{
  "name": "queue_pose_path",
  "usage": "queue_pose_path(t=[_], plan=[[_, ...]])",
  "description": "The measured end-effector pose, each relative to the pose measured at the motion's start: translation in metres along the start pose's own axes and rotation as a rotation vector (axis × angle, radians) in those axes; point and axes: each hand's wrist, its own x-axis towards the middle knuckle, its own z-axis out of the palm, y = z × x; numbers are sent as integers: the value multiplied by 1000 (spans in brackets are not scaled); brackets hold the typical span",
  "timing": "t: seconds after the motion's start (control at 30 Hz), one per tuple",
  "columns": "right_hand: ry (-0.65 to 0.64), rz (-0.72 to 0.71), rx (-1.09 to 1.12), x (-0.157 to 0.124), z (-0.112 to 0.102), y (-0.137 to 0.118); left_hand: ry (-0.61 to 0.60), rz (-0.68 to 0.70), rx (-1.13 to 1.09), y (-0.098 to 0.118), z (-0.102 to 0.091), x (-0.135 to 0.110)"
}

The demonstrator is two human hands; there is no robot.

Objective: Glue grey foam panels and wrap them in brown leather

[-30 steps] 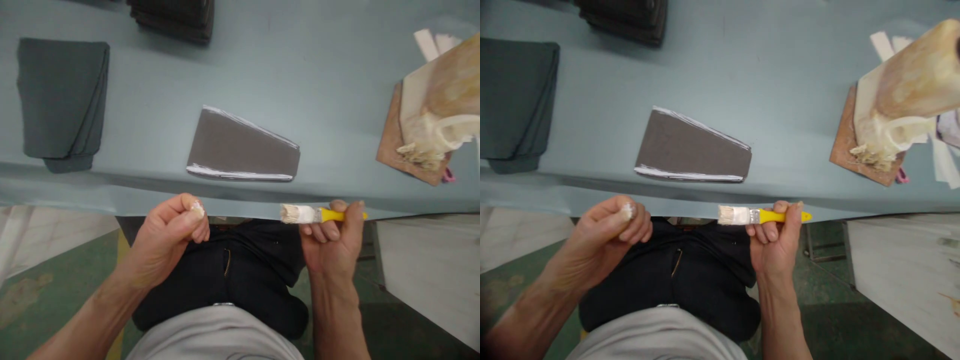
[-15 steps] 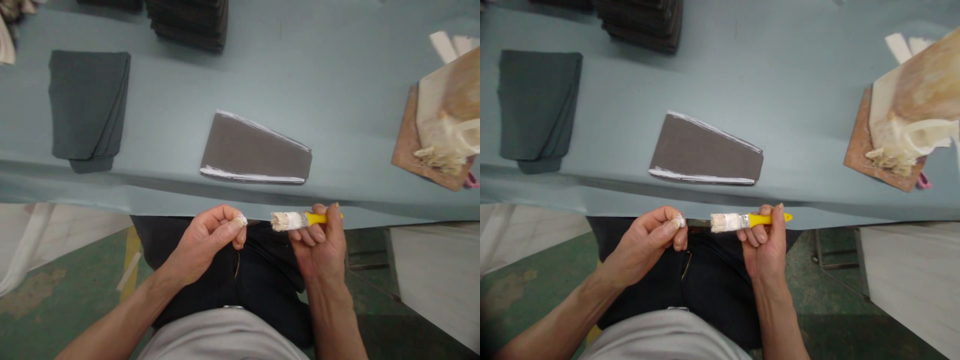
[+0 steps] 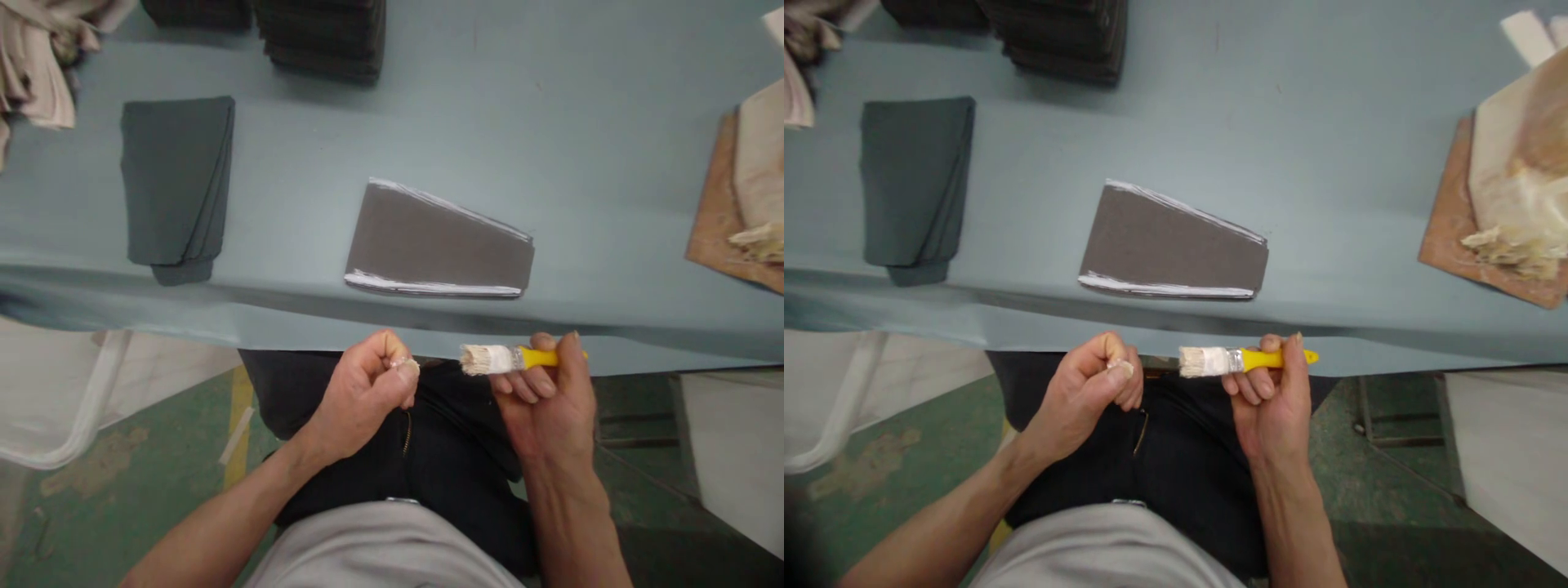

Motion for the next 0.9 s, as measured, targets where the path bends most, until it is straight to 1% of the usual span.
queue_pose_path(t=[0.1, 0.2, 0.3, 0.43, 0.57, 0.67, 0.83, 0.9], plan=[[1, 3, 6, -1, 0, -1, 30, 63, -11, -5, 1, 0], [-7, -15, 9, -1, -1, 0, 54, 79, -44, -7, -1, 3], [-38, -43, 5, -3, -3, 1, 30, 70, -35, -7, -5, 5], [-76, -93, -7, -6, -3, 1, -20, 30, 50, -1, -8, 4], [-117, -175, -20, -12, -2, -1, -67, -12, 60, 7, -5, 1], [-171, -255, -34, -16, 0, -2, -98, -26, 63, 8, -4, -1], [-233, -360, -37, -23, 5, -1, -124, 26, 54, 2, -6, -6], [-256, -405, -36, -25, 8, 0, -109, 41, 52, 0, -6, -7]])
